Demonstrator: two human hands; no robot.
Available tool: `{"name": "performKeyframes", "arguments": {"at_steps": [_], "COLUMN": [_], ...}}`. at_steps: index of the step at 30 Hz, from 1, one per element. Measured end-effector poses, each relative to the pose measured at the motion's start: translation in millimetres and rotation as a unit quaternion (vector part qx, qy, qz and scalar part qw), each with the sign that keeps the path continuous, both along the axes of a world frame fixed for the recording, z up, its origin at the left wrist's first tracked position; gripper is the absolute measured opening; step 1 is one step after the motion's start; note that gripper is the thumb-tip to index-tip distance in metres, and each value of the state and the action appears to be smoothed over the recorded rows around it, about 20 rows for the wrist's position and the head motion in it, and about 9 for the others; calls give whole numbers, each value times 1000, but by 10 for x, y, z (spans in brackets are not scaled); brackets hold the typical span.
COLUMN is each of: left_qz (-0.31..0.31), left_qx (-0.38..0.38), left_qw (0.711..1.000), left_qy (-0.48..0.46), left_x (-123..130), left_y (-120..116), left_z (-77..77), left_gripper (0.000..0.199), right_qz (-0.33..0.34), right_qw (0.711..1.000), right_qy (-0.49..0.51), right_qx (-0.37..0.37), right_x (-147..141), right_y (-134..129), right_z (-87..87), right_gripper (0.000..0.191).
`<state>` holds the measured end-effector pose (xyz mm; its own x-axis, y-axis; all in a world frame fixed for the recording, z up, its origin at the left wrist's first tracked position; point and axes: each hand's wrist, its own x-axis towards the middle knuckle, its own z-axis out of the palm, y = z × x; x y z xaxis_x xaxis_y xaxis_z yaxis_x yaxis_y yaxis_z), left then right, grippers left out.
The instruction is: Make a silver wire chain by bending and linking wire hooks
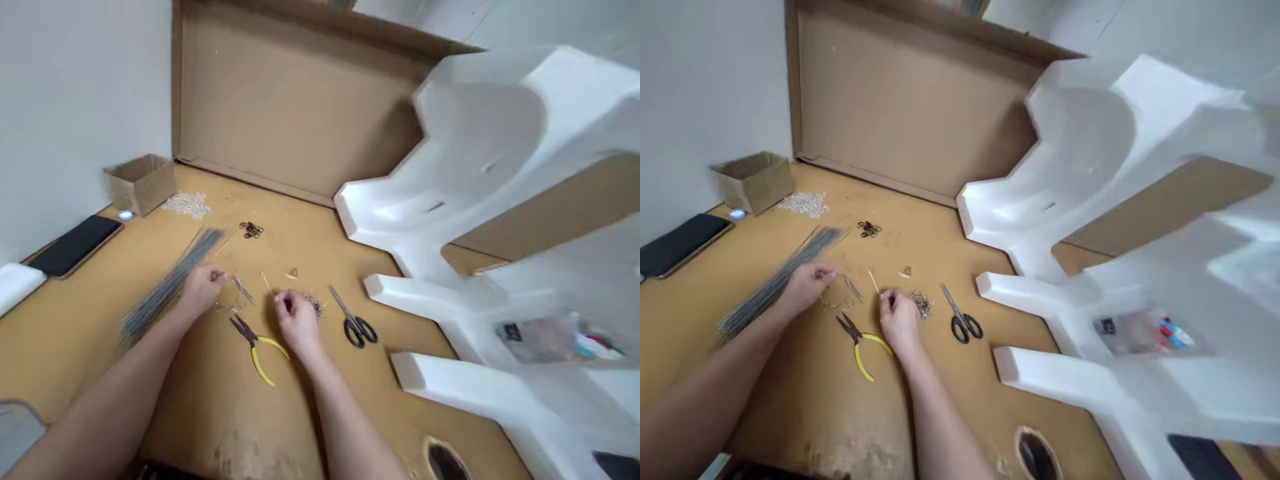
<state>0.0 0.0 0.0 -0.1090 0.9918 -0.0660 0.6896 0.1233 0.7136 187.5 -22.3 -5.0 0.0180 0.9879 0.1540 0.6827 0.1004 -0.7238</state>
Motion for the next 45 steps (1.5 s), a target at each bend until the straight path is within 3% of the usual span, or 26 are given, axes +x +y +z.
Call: {"name": "performKeyframes", "arguments": {"at_steps": [3, 7, 10, 13, 15, 20, 25, 28, 31, 34, 37, 41, 45], "left_qz": [5, 4, 7, -3, 6, 18, -6, -12, -7, 4, 12, 13, 18], "left_qx": [19, 107, 156, 71, 22, -33, -66, -57, -48, -56, -65, -74, -80], "left_qw": [997, 991, 986, 953, 920, 858, 825, 823, 824, 820, 814, 810, 811], "left_qy": [75, 84, -61, -295, -392, -512, -561, -566, -565, -569, -578, -581, -580], "left_x": [7, 38, 101, 179, 216, 246, 249, 237, 219, 206, 198, 190, 180], "left_y": [-31, -75, -114, -152, -168, -175, -174, -167, -155, -142, -133, -130, -126], "left_z": [-5, 6, 35, 79, 110, 146, 122, 112, 112, 117, 125, 131, 124], "left_gripper": [22, 18, 15, 13, 15, 19, 22, 22, 21, 20, 19, 16, 17], "right_qz": [8, 19, 31, 47, 57, 77, 121, 154, 191, 204, 233, 241, 257], "right_qw": [1000, 1000, 999, 997, 996, 991, 978, 978, 972, 942, 902, 883, 897], "right_qy": [8, 23, 38, 55, 66, 93, 133, 86, -65, -242, -343, -385, -328], "right_qx": [1, -5, -16, -25, -32, -52, -103, -114, -118, -109, -120, -122, -146], "right_x": [-30, -74, -119, -170, -198, -243, -240, -170, -75, -31, -63, -119, -48], "right_y": [-12, -40, -72, -109, -132, -175, -176, -164, -174, -227, -296, -348, -331], "right_z": [7, 36, 73, 109, 125, 128, 143, 223, 351, 456, 479, 435, 417], "right_gripper": [16, 16, 17, 18, 18, 18, 20, 21, 15, 5, 7, 14, 12]}}
